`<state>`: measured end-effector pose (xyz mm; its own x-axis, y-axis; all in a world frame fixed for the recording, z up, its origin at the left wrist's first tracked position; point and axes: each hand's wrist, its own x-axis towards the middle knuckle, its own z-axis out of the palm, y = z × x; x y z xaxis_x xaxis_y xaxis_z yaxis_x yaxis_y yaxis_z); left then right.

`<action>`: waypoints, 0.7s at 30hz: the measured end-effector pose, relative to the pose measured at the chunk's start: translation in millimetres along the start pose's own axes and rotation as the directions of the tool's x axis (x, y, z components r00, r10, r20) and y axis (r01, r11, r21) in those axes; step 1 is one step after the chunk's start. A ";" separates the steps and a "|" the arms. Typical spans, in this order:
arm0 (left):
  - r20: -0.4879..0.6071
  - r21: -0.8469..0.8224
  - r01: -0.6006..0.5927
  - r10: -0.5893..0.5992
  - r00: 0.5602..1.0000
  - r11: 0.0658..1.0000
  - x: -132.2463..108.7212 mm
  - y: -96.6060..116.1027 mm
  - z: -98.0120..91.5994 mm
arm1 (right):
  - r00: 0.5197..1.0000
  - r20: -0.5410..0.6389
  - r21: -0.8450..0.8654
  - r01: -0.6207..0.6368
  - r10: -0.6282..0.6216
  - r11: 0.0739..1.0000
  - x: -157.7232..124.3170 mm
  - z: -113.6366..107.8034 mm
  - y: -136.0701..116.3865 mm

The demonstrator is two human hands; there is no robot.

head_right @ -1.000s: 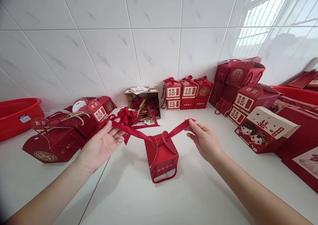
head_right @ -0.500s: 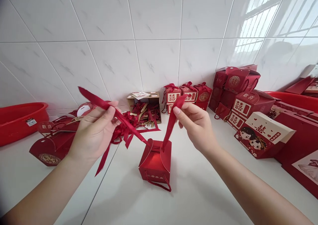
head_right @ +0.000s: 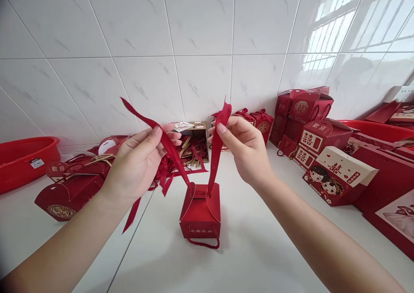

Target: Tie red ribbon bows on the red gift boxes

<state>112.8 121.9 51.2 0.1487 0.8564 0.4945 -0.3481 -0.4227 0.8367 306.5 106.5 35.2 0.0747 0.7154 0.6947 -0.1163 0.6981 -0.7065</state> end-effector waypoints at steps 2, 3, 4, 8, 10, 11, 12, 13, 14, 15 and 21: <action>0.035 0.001 -0.005 0.005 0.999 1.000 -0.4 -0.8 -0.2 | 1.000 0.006 0.022 -0.023 0.023 0.999 0.4 1.2 -3.3; 0.050 0.003 -0.002 0.002 0.999 1.000 -0.7 -1.3 -0.3 | 0.999 0.007 0.027 -0.032 0.032 0.999 0.6 1.7 -4.9; 0.060 0.012 0.004 -0.005 0.998 1.000 -0.9 -1.9 -0.3 | 0.999 0.005 0.031 -0.036 0.036 0.999 0.7 2.1 -6.4; 0.066 0.046 0.052 -0.055 0.996 0.998 -1.8 -3.0 0.4 | 0.999 -0.026 0.020 -0.020 0.021 1.000 1.3 1.8 -10.1; 0.069 0.037 0.079 -0.082 0.994 0.996 -2.0 -2.4 1.7 | 0.999 -0.036 0.007 -0.032 0.032 0.999 2.2 1.8 -10.2; 0.081 0.037 0.086 -0.089 0.993 0.996 -2.2 -1.8 2.8 | 0.998 -0.039 0.001 -0.047 0.047 0.999 2.9 2.2 -9.9; 0.100 0.048 0.085 -0.090 0.991 0.995 -2.6 -1.0 4.2 | 0.997 -0.043 -0.006 -0.065 0.065 0.998 3.8 3.1 -9.5; 0.123 0.071 0.076 -0.084 0.989 0.995 -3.4 -0.2 5.8 | 0.996 -0.046 -0.015 -0.082 0.082 0.996 4.8 4.4 -8.9; 0.147 0.102 0.063 -0.078 0.986 0.993 -4.3 0.7 7.6 | 0.994 -0.048 -0.032 -0.098 0.097 0.995 5.7 6.2 -8.5; 0.167 0.138 0.049 -0.072 0.983 0.989 -5.6 1.4 9.5 | 0.993 -0.048 -0.058 -0.113 0.110 0.992 6.4 8.2 -8.2; 0.215 0.318 0.070 -0.144 0.966 0.946 -11.4 -1.1 16.9 | 0.982 0.140 -0.223 -0.091 0.125 0.970 -0.5 16.6 -13.3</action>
<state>127.2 107.6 48.6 0.3929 0.8243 0.4077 -0.0247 -0.4337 0.9007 291.5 96.4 46.6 -0.0798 0.7859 0.6132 0.1014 0.6183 -0.7793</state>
